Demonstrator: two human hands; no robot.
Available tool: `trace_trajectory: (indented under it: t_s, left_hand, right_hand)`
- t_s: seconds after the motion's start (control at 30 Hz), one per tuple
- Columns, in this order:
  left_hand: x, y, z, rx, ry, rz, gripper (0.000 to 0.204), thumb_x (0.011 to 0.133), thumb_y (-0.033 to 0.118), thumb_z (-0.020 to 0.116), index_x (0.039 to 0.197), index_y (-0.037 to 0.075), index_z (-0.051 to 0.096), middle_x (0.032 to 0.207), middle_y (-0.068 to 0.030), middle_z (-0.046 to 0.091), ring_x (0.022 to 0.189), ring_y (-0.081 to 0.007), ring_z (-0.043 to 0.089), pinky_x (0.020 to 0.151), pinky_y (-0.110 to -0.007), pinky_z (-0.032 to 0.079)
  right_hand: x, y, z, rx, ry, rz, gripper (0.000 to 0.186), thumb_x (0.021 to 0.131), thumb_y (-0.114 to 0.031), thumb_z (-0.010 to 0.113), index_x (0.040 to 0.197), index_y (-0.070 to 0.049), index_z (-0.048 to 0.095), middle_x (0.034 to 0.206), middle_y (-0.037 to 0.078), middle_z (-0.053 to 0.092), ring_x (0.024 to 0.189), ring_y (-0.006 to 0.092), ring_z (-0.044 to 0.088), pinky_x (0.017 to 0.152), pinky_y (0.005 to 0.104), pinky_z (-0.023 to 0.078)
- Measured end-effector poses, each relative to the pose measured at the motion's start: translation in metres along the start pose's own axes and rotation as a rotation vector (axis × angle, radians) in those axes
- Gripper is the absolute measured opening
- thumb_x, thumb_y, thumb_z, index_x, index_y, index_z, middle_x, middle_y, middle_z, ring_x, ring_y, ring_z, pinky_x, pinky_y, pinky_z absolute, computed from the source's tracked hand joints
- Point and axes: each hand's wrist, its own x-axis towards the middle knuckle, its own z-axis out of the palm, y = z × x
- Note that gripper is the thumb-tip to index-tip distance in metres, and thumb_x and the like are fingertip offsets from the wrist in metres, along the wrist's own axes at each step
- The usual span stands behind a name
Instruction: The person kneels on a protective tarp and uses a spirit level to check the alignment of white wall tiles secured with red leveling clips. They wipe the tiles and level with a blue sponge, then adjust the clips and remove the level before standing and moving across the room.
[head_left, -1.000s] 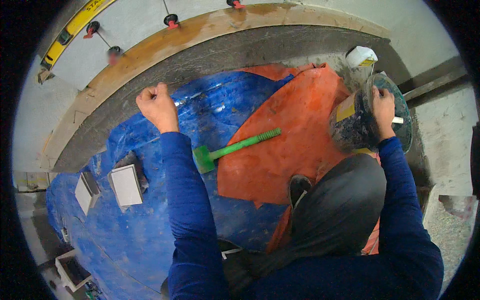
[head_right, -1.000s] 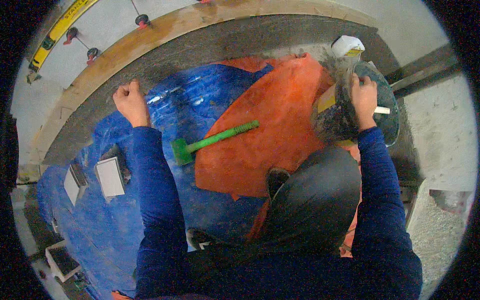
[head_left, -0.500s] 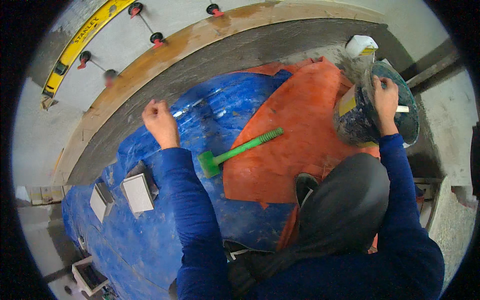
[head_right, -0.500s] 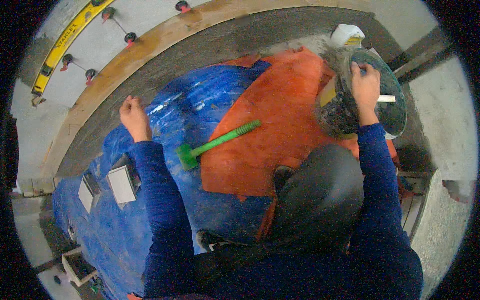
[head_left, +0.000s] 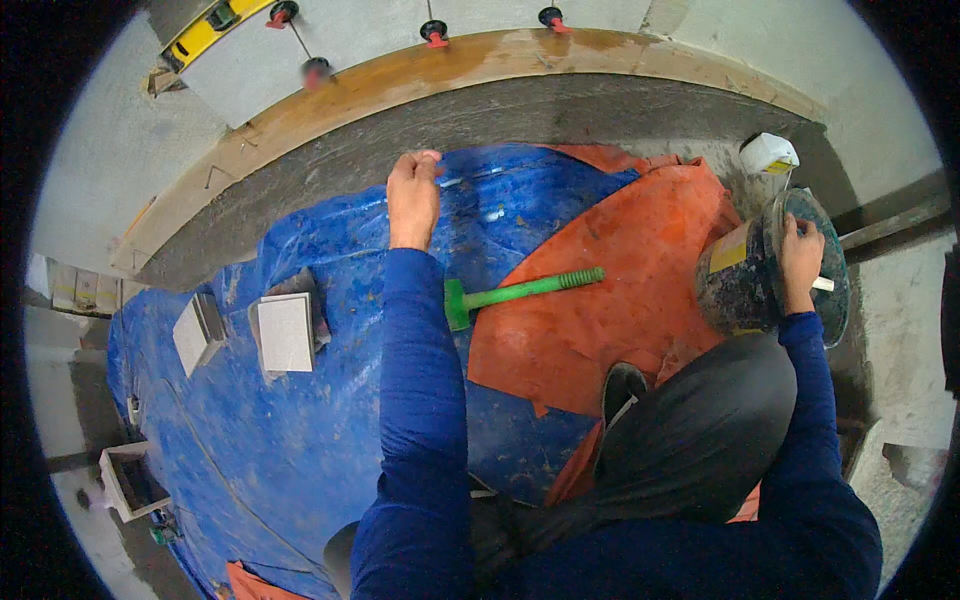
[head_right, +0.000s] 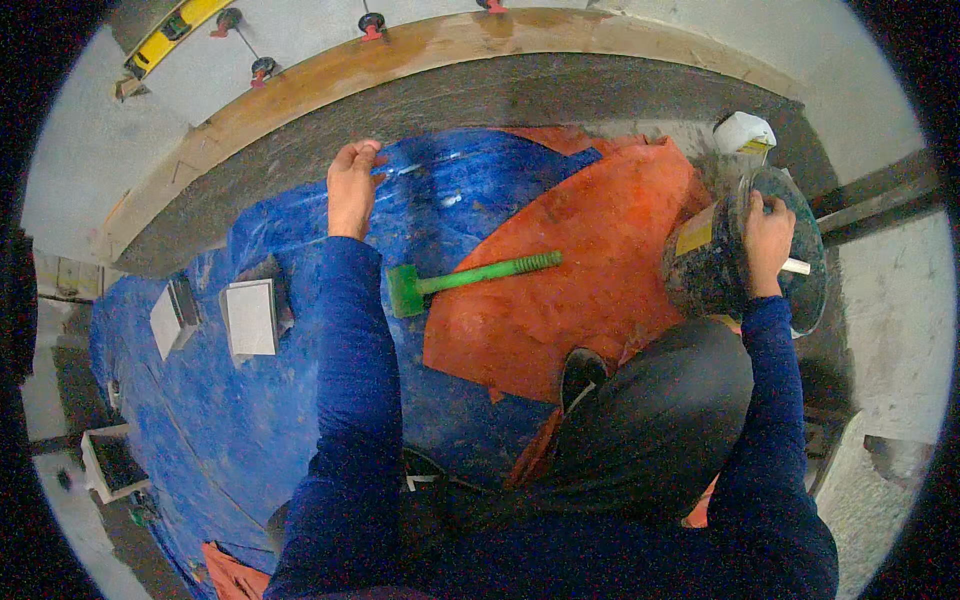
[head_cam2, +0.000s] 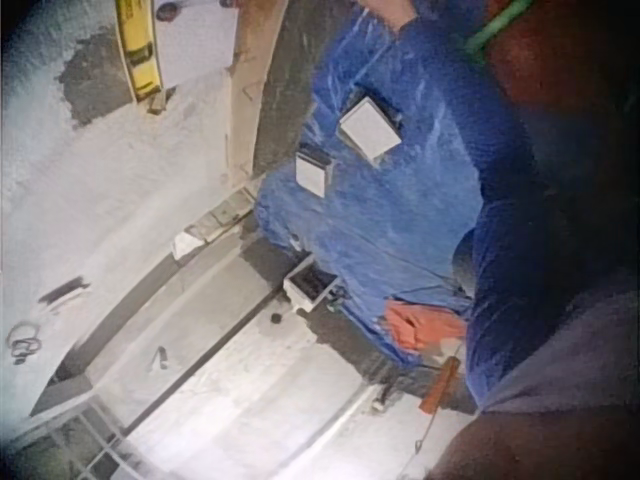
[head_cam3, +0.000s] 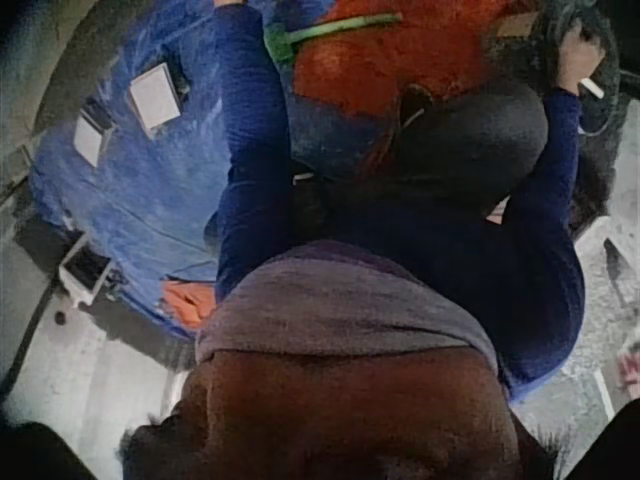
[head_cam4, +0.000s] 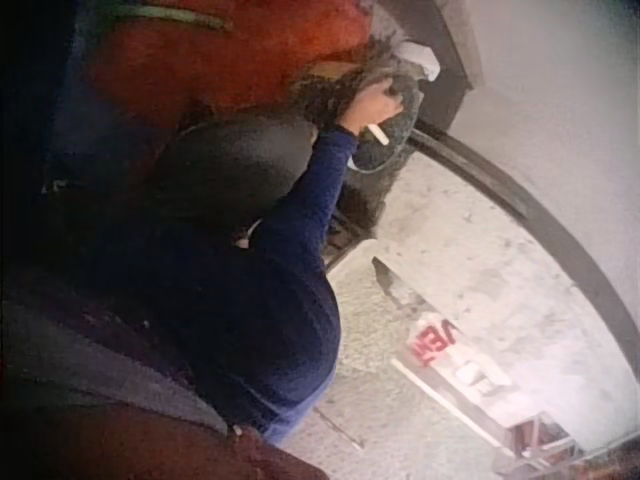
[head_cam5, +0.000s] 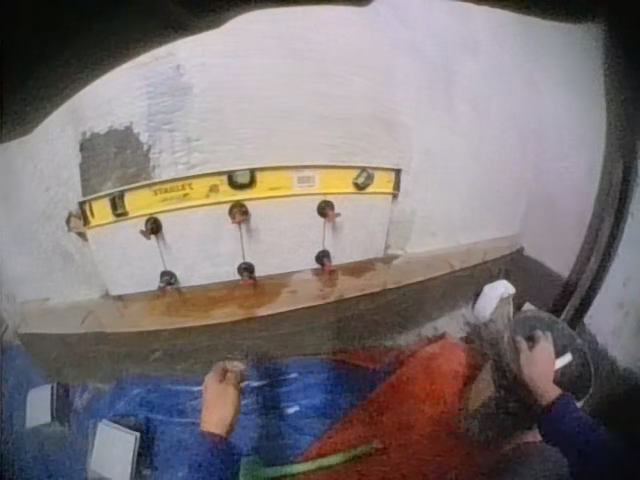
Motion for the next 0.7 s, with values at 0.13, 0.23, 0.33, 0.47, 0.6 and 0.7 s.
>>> trace_trajectory:
  t_s: [0.13, 0.23, 0.33, 0.47, 0.6, 0.7]
  left_hand:
    - [0.004, -0.003, -0.007, 0.097, -0.013, 0.110, 0.023, 0.099, 0.023, 0.057, 0.102, 0.003, 0.067, 0.096, -0.0060, 0.068, 0.091, -0.0176, 0.063, 0.076, -0.031, 0.051]
    - [0.006, -0.007, -0.011, 0.106, 0.027, 0.181, 0.023, 0.098, 0.023, 0.058, 0.097, 0.002, 0.068, 0.092, -0.0057, 0.068, 0.089, -0.0167, 0.063, 0.075, -0.031, 0.050]
    - [0.009, -0.011, -0.011, 0.048, 0.083, 0.142, 0.024, 0.093, 0.021, 0.057, 0.090, 0.001, 0.070, 0.096, -0.0139, 0.067, 0.096, -0.0263, 0.062, 0.084, -0.035, 0.048]
    - [0.016, -0.011, -0.010, 0.019, 0.154, 0.127, 0.027, 0.089, 0.021, 0.054, 0.083, 0.000, 0.071, 0.097, -0.0199, 0.066, 0.100, -0.0350, 0.060, 0.089, -0.040, 0.046]
    - [0.019, -0.005, -0.007, -0.010, 0.236, 0.139, 0.028, 0.087, 0.020, 0.053, 0.082, -0.002, 0.069, 0.096, -0.0227, 0.064, 0.099, -0.0374, 0.059, 0.088, -0.041, 0.046]
    - [0.017, 0.002, -0.007, -0.039, 0.305, 0.168, 0.028, 0.084, 0.020, 0.055, 0.078, -0.004, 0.066, 0.093, -0.0239, 0.064, 0.096, -0.0384, 0.058, 0.086, -0.044, 0.045]
  right_hand:
    - [0.000, 0.001, 0.001, -0.022, 0.011, -0.011, 0.053, 0.094, -0.048, 0.057, 0.114, 0.000, 0.068, 0.116, 0.025, 0.062, 0.110, 0.0417, 0.059, 0.094, 0.0475, 0.046]
    - [0.001, 0.001, 0.002, -0.039, 0.007, -0.038, 0.052, 0.094, -0.047, 0.057, 0.113, 0.000, 0.068, 0.115, 0.025, 0.062, 0.110, 0.0420, 0.059, 0.094, 0.0480, 0.046]
    - [0.002, 0.002, 0.003, -0.106, 0.020, -0.049, 0.051, 0.095, -0.045, 0.056, 0.111, 0.002, 0.066, 0.113, 0.027, 0.062, 0.106, 0.0441, 0.059, 0.092, 0.0495, 0.047]
    - [0.002, 0.003, 0.004, -0.064, 0.005, -0.082, 0.051, 0.095, -0.045, 0.056, 0.110, 0.002, 0.066, 0.115, 0.027, 0.061, 0.106, 0.0442, 0.059, 0.091, 0.0499, 0.047]
    - [0.000, 0.001, 0.001, -0.059, 0.002, -0.114, 0.049, 0.096, -0.042, 0.056, 0.109, 0.004, 0.066, 0.111, 0.029, 0.062, 0.105, 0.0442, 0.059, 0.092, 0.0494, 0.046]
    - [-0.002, -0.001, -0.002, -0.042, 0.006, -0.109, 0.048, 0.097, -0.041, 0.055, 0.106, 0.005, 0.067, 0.108, 0.029, 0.063, 0.105, 0.0446, 0.058, 0.093, 0.0489, 0.046]
